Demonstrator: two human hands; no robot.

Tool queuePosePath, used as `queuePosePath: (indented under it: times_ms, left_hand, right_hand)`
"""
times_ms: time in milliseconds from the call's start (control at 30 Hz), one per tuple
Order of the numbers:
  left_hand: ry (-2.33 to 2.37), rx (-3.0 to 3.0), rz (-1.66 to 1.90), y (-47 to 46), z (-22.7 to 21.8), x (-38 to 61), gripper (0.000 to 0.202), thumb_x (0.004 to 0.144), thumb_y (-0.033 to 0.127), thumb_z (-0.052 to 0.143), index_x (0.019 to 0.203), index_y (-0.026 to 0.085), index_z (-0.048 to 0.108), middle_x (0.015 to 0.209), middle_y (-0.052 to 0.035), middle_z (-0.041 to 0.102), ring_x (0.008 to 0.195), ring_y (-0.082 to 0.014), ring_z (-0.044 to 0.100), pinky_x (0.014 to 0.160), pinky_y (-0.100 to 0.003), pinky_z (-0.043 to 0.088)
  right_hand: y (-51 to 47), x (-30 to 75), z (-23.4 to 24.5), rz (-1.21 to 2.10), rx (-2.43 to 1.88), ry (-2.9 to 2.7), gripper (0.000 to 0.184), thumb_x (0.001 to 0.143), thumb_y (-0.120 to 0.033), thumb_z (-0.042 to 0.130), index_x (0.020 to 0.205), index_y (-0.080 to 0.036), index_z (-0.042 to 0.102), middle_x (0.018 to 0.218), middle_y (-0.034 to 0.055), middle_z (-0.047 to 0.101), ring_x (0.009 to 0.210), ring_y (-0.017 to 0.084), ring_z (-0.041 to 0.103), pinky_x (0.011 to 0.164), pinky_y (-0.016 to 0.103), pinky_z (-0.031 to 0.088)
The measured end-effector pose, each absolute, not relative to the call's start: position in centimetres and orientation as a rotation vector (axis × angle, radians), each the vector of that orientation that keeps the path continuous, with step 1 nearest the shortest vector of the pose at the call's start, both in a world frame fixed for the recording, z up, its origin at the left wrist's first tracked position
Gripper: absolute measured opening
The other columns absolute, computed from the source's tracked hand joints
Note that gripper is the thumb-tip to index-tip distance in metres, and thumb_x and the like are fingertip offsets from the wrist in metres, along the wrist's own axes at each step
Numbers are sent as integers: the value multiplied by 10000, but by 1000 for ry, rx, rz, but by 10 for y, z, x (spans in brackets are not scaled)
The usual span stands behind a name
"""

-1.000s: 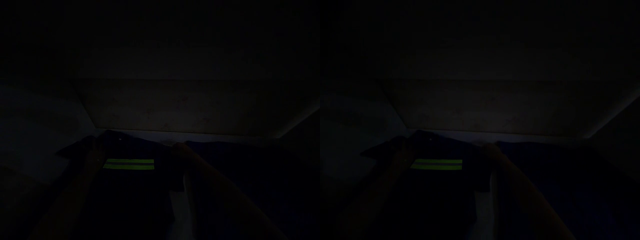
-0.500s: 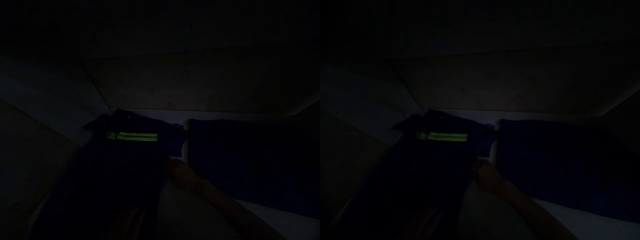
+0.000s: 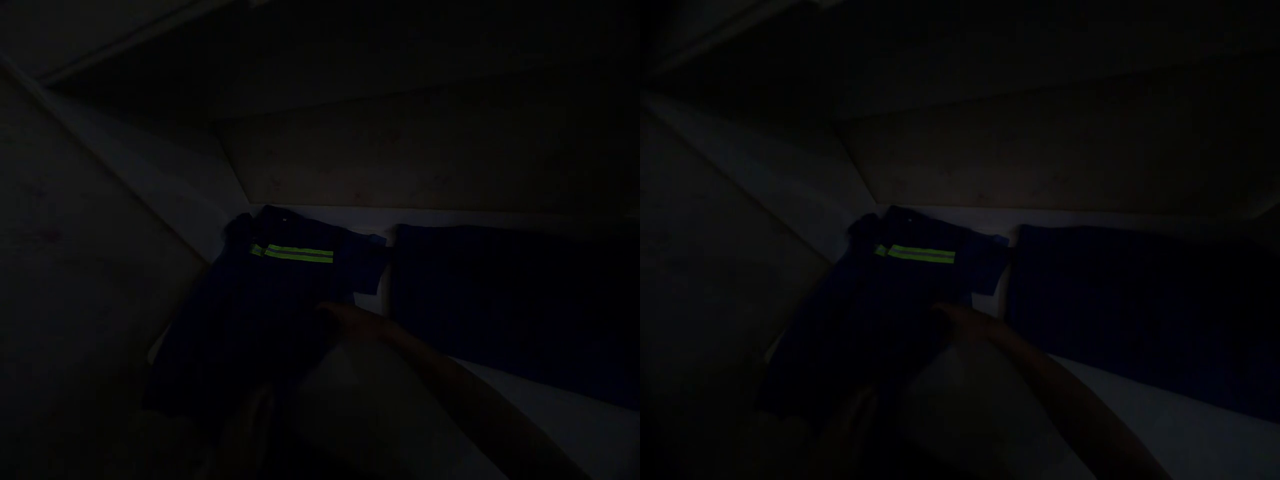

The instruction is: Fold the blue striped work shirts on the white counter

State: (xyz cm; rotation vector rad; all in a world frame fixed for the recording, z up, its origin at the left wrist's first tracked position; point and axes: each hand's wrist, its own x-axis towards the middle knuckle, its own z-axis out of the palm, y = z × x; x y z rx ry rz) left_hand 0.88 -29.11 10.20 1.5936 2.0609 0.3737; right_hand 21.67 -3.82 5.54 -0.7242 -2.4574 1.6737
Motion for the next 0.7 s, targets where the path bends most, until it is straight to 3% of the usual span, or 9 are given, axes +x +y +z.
queuePosePath:
  times_ms: [67,167,267,333,433,533,600,700]
  left_hand:
    - [2214,1517,460,-280,115,-9,391,932,479,422,1221,285,601,1265,-59,638,1194,-260,570,991,-430,482]
    - [2499,1421,695,-262,141,-27,457,928,518,340,1189,257,609,1201,-51,687,1149,-254,613,975,-391,499]
    - [2536,1613,791,-253,166,-31,475,893,562,380,1110,229,640,1140,-53,720,1059,-244,660,959,-368,509]
    - [2482,1745,732,-252,177,-31,460,885,562,399,1083,239,659,1105,-38,735,1015,-233,679,929,-342,521]
    - [2501,1747,667,-253,184,-34,463,894,548,387,1091,237,667,1104,-34,737,1009,-228,683,904,-322,529]
    - [2482,1719,661,-254,184,-39,460,893,543,391,1086,238,676,1086,-26,739,1003,-221,679,911,-319,529]
    - [2425,1767,676,-254,184,-41,440,886,543,411,1053,249,692,1062,-24,737,995,-217,672,926,-327,523]
    - [2367,1873,729,-256,186,-41,430,886,542,431,1015,237,706,1057,-57,702,1010,-224,644,951,-356,505]
  right_hand:
    - [-41,220,60,1725,-688,-2503,856,721,-238,746,1478,-267,347,1197,62,650,1058,217,631,869,324,507]
    - [-51,229,71,1802,-577,-2579,999,750,-197,709,1553,-287,123,1139,56,662,979,192,647,815,309,512]
    - [-68,239,78,1831,-534,-2568,1114,733,-254,748,1552,-319,-4,1248,73,617,1088,211,609,874,334,503]
    - [-82,241,77,1748,-574,-2540,1066,700,-326,786,1549,-294,142,1361,103,543,1196,242,551,947,356,475]
    - [-95,232,74,1651,-633,-2541,801,746,-455,733,1439,-222,406,1357,127,551,1159,263,580,938,370,484]
    - [-101,207,74,1489,-614,-2652,784,759,-557,690,1413,-199,448,1294,139,608,1100,292,619,894,381,499]
    - [-105,187,75,1338,-563,-2803,717,762,-542,691,1359,-182,523,1245,148,642,1068,310,637,866,383,503]
    - [-117,165,70,1185,-380,-3037,410,823,-415,654,1135,-152,690,1136,146,696,1026,305,658,866,385,495]
